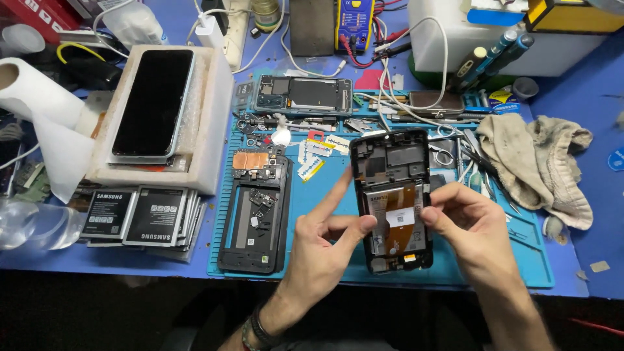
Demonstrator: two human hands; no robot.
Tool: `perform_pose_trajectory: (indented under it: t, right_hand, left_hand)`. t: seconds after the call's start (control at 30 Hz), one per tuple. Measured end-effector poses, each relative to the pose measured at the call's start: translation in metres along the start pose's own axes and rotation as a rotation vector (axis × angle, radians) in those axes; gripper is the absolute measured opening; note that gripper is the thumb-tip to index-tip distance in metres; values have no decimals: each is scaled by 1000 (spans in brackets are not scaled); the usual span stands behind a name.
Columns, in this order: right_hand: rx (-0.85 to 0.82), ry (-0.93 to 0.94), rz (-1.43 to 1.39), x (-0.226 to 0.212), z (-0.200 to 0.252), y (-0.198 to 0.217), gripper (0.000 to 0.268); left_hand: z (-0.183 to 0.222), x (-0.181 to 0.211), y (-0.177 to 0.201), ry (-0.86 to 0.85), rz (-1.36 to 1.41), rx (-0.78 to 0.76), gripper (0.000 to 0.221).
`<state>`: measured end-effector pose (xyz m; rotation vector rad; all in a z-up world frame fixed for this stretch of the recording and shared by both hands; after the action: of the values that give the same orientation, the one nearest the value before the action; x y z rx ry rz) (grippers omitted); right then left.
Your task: Installing a small internal circuit board and connecting ribbon cables inside a disassembled smartphone.
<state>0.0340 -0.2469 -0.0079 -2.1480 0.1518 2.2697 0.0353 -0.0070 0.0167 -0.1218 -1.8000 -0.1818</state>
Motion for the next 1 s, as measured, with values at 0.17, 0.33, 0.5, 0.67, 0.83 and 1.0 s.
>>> perform_pose_trajectory:
  t: [0.17,0.33,0.5,0.67,0.83,1.0]
  right_hand:
    - [80,18,-23,2,7,13,15]
    - [106,-2,130,-4,9,8,14]
    - [127,-64,119,4,8,6,26]
    - [21,-48,112,-20,10,-8,36]
    - [22,-80,177,-1,18,0,14]
    - [20,4,113,-3,18,1,8]
  left_hand:
    - [-6,1,9,59,241,-42,82]
    - [-4,-11,-4,96,214,-124,28]
    - [2,-14,-3,74,236,14,21]
    - [5,-17,6,16,174,95,42]
    - [5,-18,7,-26,114,137,43]
    - [2,-12,5,-22,108,43,50]
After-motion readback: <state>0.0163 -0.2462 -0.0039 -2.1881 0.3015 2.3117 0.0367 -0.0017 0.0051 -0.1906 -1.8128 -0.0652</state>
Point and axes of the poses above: each hand's wrist, its own z-axis away from the middle knuckle, its own y-axis out of the back of the hand, x = y × z, the point moved 3 cm from there along -z, towards the middle knuckle, and after that the axes turned 6 degrees about -y, right-handed, at the moved point
